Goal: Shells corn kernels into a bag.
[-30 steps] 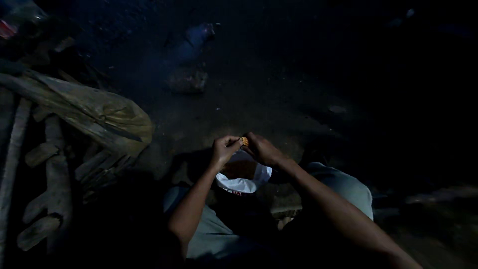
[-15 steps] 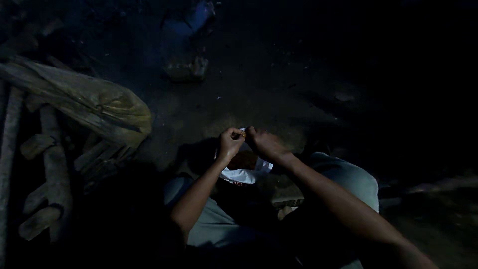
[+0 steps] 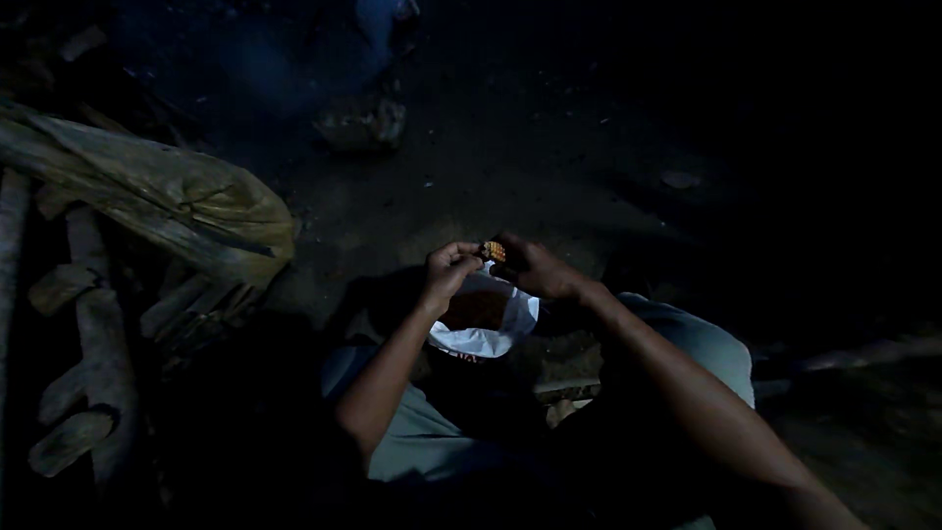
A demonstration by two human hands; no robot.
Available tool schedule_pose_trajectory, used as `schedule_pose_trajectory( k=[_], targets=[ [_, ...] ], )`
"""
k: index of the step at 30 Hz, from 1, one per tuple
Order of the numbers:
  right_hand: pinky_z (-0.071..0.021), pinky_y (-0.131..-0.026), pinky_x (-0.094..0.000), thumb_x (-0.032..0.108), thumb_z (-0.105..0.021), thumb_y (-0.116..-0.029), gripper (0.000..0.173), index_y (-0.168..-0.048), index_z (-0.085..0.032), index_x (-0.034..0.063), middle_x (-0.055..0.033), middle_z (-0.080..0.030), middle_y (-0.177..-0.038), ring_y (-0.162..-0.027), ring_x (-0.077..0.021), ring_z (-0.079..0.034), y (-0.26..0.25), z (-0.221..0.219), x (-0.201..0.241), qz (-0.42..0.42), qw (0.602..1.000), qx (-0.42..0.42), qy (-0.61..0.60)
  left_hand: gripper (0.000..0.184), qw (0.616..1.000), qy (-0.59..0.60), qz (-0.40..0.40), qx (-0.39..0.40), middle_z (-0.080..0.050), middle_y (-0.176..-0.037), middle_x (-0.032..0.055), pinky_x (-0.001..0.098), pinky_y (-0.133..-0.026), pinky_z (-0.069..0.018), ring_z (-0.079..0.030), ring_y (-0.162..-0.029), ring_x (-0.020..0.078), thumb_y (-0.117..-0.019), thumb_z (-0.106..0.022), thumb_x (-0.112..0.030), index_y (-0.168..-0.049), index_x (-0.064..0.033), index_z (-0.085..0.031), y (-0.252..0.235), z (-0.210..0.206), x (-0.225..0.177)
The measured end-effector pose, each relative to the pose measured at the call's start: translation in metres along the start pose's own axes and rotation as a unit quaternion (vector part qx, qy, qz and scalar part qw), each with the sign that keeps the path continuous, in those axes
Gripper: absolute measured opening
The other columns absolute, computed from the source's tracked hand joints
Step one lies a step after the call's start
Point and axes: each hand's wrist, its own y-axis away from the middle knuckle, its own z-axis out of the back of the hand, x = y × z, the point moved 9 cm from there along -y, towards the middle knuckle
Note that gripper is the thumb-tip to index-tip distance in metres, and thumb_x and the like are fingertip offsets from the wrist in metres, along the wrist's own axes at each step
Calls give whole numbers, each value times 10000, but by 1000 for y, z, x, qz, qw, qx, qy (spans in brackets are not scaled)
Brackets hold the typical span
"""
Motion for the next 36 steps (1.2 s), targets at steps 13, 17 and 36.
schedule_pose_trajectory(
  k=[13,17,36],
  targets=[
    [-533,-899,-560,99,-608,-1024,380,-1355,-485,-41,-246,-652,-1085,-988,-382,-673,-3,-6,5,53,997,-51,24,161,999,21,-37,-28,-668,-865,56,238,-727,-572,-643,-740,75,-902,-698,31,-1044,54,-627,4,1,-12],
    [-519,-942,-583,67,-611,-1010,365,-1327,-495,-74,-281,-632,-1144,-1057,-430,-657,-5,-9,8,82,992,-78,53,169,998,7,-45,-44,-675,-915,92,250,-753,-565,-640,-780,90,-876,-682,67,-1037,65,-632,3,4,-11],
    [-530,-902,-573,86,-590,-1031,380,-1369,-471,-38,-254,-657,-1088,-993,-401,-677,-5,-9,10,52,997,-41,39,200,998,-5,-35,-42,-658,-942,108,268,-763,-564,-637,-802,109,-876,-700,57,-1059,64,-619,4,4,-14]
  ],
)
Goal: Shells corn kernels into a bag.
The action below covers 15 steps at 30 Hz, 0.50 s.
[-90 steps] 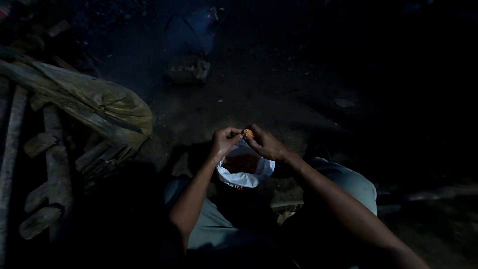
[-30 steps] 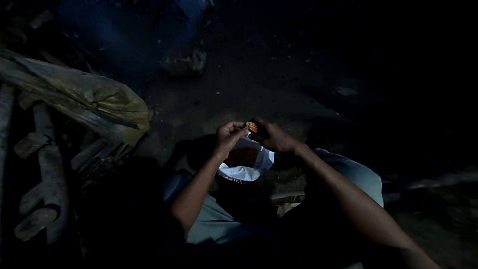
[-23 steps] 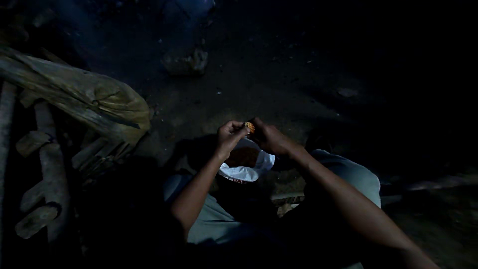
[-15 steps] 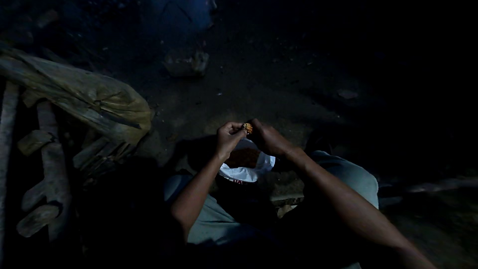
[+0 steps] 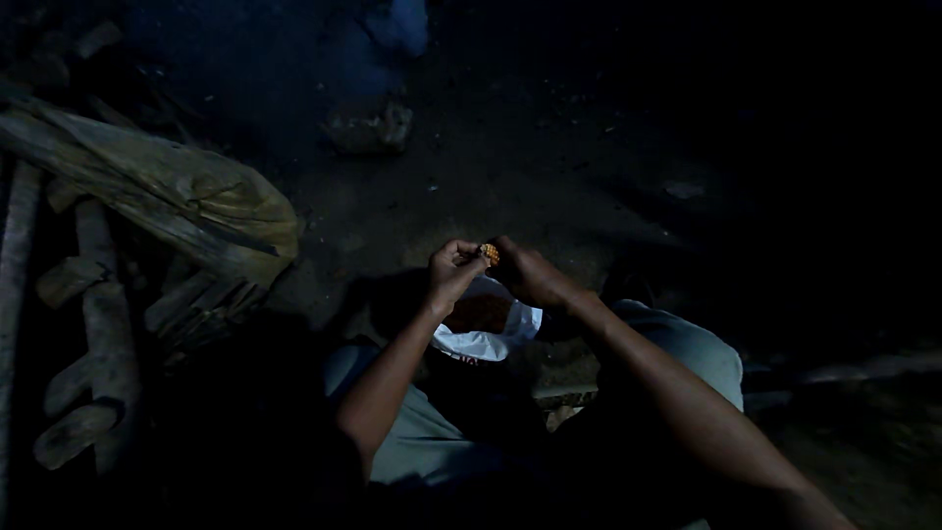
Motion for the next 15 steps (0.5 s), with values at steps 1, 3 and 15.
schedule_pose_trajectory(
  k=[1,3,15],
  targets=[
    [-528,-908,-568,79,-588,-1031,379,-1369,-469,-41,-256,-654,-1097,-1002,-400,-674,0,1,1,-3,1000,1,-1,197,1000,-3,-2,-1,-659,-952,111,268,-767,-558,-634,-809,110,-873,-689,67,-1059,65,-622,0,0,0],
    [-522,-924,-568,70,-583,-1032,385,-1380,-461,-41,-261,-648,-1121,-1025,-404,-668,1,1,4,-14,1000,6,-1,196,1000,-9,-6,-2,-659,-960,107,256,-769,-557,-632,-811,99,-870,-683,79,-1055,62,-623,0,0,-1],
    [-522,-951,-550,57,-574,-1036,392,-1387,-446,-61,-262,-653,-1137,-1050,-389,-673,2,1,9,-15,1000,19,-5,276,1000,-24,11,-1,-650,-1001,118,275,-790,-549,-628,-853,116,-870,-738,15,-1108,53,-604,3,-1,-3]
  ],
)
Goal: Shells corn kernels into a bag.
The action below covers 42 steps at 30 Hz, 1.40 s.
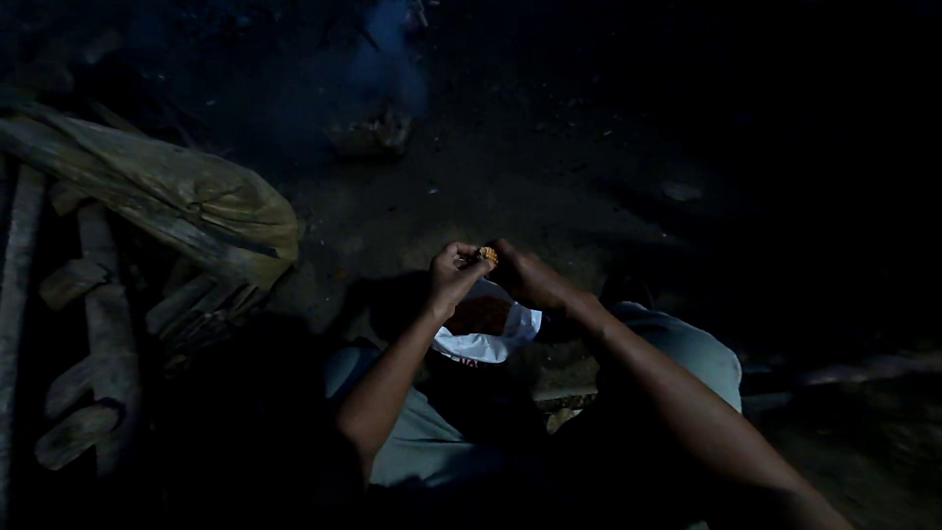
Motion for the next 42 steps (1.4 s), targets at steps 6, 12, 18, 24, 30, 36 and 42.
schedule_pose_trajectory(
  k=[6,12,18,24,30,36,42],
  targets=[
    [-518,-947,-587,76,-575,-1037,366,-1361,-469,-58,-275,-644,-1159,-1067,-425,-667,-3,-3,-9,14,999,-27,15,241,999,-18,-35,-6,-660,-967,115,244,-763,-553,-632,-816,92,-857,-709,69,-1078,64,-611,0,-3,-3],
    [-523,-945,-521,52,-595,-1021,418,-1396,-444,-56,-254,-644,-1142,-1039,-358,-666,-2,-1,-9,27,999,-10,-36,299,1000,-3,-25,8,-650,-999,138,269,-766,-551,-627,-829,118,-844,-679,111,-1129,87,-592,0,-3,-3],
    [-526,-958,-501,51,-590,-1027,404,-1392,-450,-51,-239,-659,-1137,-1041,-337,-678,0,0,-3,11,1000,0,-29,323,1000,-7,-22,5,-643,-1004,121,280,-773,-560,-633,-840,118,-863,-743,10,-1138,59,-582,1,-4,-2],
    [-522,-964,-519,30,-594,-1018,426,-1406,-438,-49,-247,-656,-1149,-1057,-358,-675,-1,-2,-5,7,1000,1,-22,285,999,-2,-36,2,-653,-967,111,257,-757,-565,-639,-807,99,-864,-727,37,-1114,56,-590,0,-5,-1],
    [-510,-999,-510,12,-568,-1025,382,-1379,-456,-76,-269,-633,-1207,-1110,-369,-659,1,0,3,8,1000,-9,-17,291,998,-23,-51,-6,-648,-975,112,251,-749,-550,-629,-820,102,-856,-737,9,-1104,51,-592,2,-4,-5],
    [-504,-1008,-522,22,-584,-1019,402,-1385,-451,-76,-271,-627,-1222,-1131,-384,-650,1,-1,3,8,1000,-5,0,274,998,-31,-62,-11,-652,-964,108,239,-744,-552,-631,-806,89,-852,-719,24,-1095,56,-596,3,-5,-4],
    [-522,-973,-508,22,-595,-1012,422,-1398,-446,-62,-255,-649,-1163,-1071,-360,-670,0,-1,-3,23,999,-9,-23,278,996,-41,-77,-9,-667,-978,130,267,-755,-564,-647,-815,111,-868,-697,32,-1128,68,-603,0,-3,-1]
  ],
)
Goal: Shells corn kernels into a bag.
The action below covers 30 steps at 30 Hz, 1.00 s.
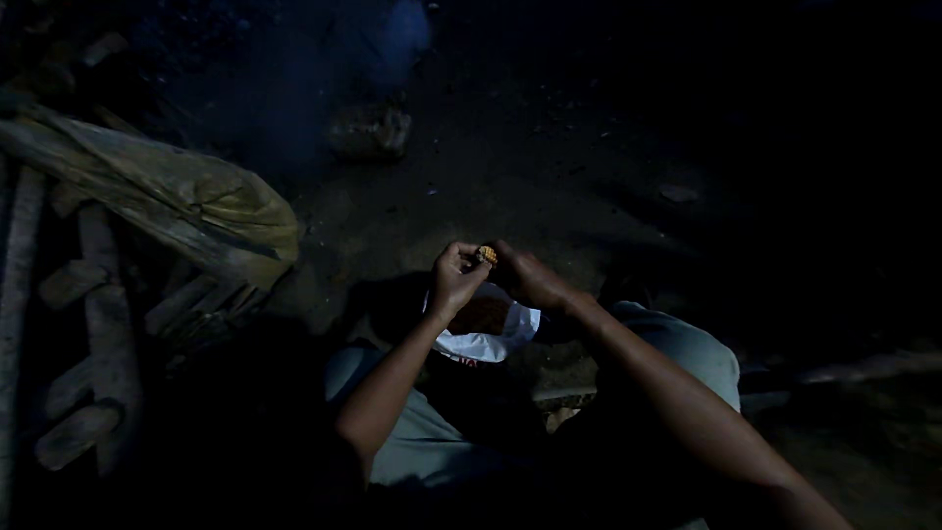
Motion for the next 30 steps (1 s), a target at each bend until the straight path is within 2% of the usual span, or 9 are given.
schedule_pose_trajectory(
  k=[5,9,15,17,21,25,30],
  targets=[
    [-507,-1000,-511,-24,-586,-995,532,-1484,-375,-32,-264,-635,-1227,-1119,-360,-656,0,0,2,-25,999,31,-26,321,1000,12,19,6,-648,-987,128,263,-748,-558,-634,-815,110,-855,-722,34,-1145,67,-591,1,-1,-4],
    [-503,-1012,-504,-24,-588,-996,535,-1487,-376,-17,-251,-631,-1252,-1140,-349,-652,0,-1,0,-15,999,29,-26,352,1000,12,22,6,-644,-1006,134,269,-744,-557,-632,-823,121,-843,-746,3,-1151,63,-586,1,-2,-3],
    [-507,-1028,-476,-98,-600,-953,599,-1492,-346,-32,-246,-613,-1280,-1164,-327,-643,2,-5,4,-21,998,41,-35,360,1000,-18,20,-3,-653,-1009,134,289,-756,-561,-644,-832,131,-833,-731,-20,-1155,44,-584,2,-2,3],
    [-501,-1035,-483,-71,-605,-965,579,-1486,-356,-45,-252,-617,-1274,-1169,-335,-641,1,-7,3,-5,999,35,-29,368,999,-24,27,-3,-651,-1014,141,297,-752,-560,-643,-832,139,-832,-724,-11,-1167,42,-578,4,-3,4],
    [-466,-1070,-517,-68,-608,-963,571,-1478,-363,-69,-288,-576,-1328,-1224,-400,-599,0,-10,1,-4,1000,19,13,399,998,-39,38,-9,-650,-1031,152,310,-762,-555,-641,-852,155,-817,-724,6,-1185,43,-574,5,-5,11],
    [-441,-1071,-595,-55,-597,-969,524,-1452,-398,-101,-352,-544,-1341,-1253,-510,-554,-5,-21,-14,6,997,-21,71,440,998,-41,49,-10,-638,-1075,191,346,-794,-571,-659,-898,198,-818,-715,38,-1218,62,-534,5,-10,25],
    [-426,-1086,-596,-55,-638,-942,561,-1447,-402,-114,-352,-558,-1315,-1252,-509,-549,-11,-28,-25,1,997,-14,71,410,997,-57,57,-14,-640,-1103,209,364,-806,-555,-647,-910,218,-864,-672,44,-1248,76,-532,2,-13,41]
  ],
)
